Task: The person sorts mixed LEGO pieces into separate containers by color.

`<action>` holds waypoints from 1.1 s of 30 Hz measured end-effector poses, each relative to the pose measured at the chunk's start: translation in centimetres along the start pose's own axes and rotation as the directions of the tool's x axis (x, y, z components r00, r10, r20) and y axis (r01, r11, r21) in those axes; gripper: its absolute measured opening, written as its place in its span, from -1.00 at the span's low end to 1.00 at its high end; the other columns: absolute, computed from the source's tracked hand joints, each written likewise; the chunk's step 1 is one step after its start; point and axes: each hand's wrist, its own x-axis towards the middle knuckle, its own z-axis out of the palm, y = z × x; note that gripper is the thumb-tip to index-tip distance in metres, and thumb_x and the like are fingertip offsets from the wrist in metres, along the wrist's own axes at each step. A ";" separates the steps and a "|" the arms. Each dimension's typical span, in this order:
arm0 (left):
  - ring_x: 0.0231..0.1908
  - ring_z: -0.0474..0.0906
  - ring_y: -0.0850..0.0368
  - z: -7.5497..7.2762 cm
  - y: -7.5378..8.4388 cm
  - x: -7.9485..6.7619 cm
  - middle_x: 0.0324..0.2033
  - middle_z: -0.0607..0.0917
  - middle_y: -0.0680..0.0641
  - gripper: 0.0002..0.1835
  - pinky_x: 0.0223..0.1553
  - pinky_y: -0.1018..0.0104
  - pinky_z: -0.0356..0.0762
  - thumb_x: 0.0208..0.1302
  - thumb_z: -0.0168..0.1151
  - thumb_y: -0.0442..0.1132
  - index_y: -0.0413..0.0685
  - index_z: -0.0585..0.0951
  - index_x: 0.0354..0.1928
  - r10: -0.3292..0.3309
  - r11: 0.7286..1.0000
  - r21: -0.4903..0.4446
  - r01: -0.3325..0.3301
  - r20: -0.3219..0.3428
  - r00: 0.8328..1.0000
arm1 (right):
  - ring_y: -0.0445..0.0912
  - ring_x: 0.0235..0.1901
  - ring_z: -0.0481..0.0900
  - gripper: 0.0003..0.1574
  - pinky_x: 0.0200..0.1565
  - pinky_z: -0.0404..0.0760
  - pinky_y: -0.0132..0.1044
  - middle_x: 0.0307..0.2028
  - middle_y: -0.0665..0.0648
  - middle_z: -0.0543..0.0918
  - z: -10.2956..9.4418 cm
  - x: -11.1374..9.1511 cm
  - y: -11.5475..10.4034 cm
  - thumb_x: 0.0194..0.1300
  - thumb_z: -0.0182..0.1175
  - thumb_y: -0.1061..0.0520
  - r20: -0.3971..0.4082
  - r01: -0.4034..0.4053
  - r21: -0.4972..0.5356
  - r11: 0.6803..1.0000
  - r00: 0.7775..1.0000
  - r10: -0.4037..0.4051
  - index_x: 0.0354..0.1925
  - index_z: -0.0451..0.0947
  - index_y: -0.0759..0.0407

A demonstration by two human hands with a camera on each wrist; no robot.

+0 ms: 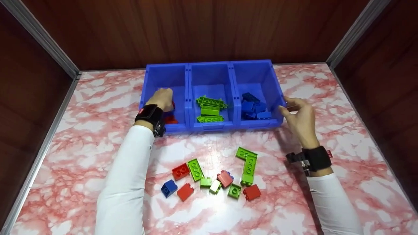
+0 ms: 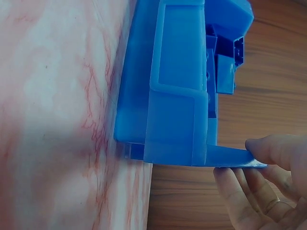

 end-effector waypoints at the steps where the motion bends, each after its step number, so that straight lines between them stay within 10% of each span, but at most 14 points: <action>1: 0.14 0.62 -0.31 0.3 -0.4 0.4 0.13 0.69 -0.42 -0.62 0.18 -0.15 0.68 0.09 0.33 -0.39 -0.38 0.65 0.00 0.002 1.000 0.006 -0.002 0.008 1.000 | -0.49 -0.37 0.53 -0.58 -0.34 0.49 -0.67 -0.10 0.35 0.83 0.0 0.0 0.0 0.32 0.40 0.28 0.000 0.000 -0.003 1.000 1.000 0.000 0.14 0.71 0.30; 6: 0.12 0.64 -0.29 0.5 -1.1 0.3 0.12 0.71 -0.42 -0.58 0.19 -0.15 0.67 0.04 0.46 -0.32 -0.36 0.67 -0.03 0.014 1.000 -0.013 -0.014 0.046 0.999 | -0.52 -0.38 0.53 -0.58 -0.33 0.49 -0.67 -0.11 0.36 0.83 0.1 0.0 0.0 0.32 0.40 0.28 -0.003 -0.005 0.004 1.000 1.000 0.005 0.14 0.71 0.31; 11: 0.23 0.61 -0.36 -1.7 0.1 -3.7 0.19 0.68 -0.42 -0.48 0.33 -0.18 0.61 0.20 0.44 -0.24 -0.39 0.60 0.15 0.072 0.997 -0.040 -0.070 0.050 0.996 | -0.51 -0.37 0.54 -0.58 -0.32 0.52 -0.67 -0.11 0.35 0.83 0.2 0.0 0.0 0.33 0.39 0.28 0.001 -0.017 0.011 1.000 1.000 0.017 0.15 0.70 0.31; 20: 0.10 0.68 -0.22 -3.4 0.7 -10.3 0.06 0.75 -0.29 -0.57 0.17 -0.13 0.68 0.34 0.40 -0.12 -0.19 0.64 0.16 0.265 0.958 -0.072 -0.277 -0.138 0.954 | -0.56 -0.42 0.53 -0.59 -0.34 0.49 -0.68 -0.16 0.38 0.82 0.4 0.0 0.0 0.29 0.41 0.29 -0.034 0.007 0.031 0.999 0.999 -0.006 0.11 0.73 0.31; 26: 0.12 0.65 -0.12 -1.7 3.3 -15.0 0.09 0.73 -0.18 -0.60 0.18 -0.03 0.71 0.35 0.41 -0.14 -0.11 0.67 0.17 0.374 0.924 -0.052 -0.378 -0.075 0.924 | -0.55 -0.42 0.53 -0.58 -0.34 0.50 -0.67 -0.17 0.37 0.83 0.4 -0.1 0.1 0.30 0.41 0.28 -0.028 0.008 0.032 0.999 1.000 -0.007 0.13 0.72 0.32; 33: 0.19 0.65 -0.10 2.5 6.6 -18.9 0.18 0.70 -0.16 -0.53 0.24 0.04 0.70 0.31 0.41 -0.23 -0.10 0.61 0.25 0.437 0.877 -0.253 -0.410 0.060 0.898 | -0.57 -0.41 0.52 -0.60 -0.32 0.50 -0.70 -0.17 0.41 0.82 0.4 -0.1 0.0 0.30 0.40 0.31 -0.040 0.023 0.038 0.999 0.999 -0.022 0.11 0.72 0.33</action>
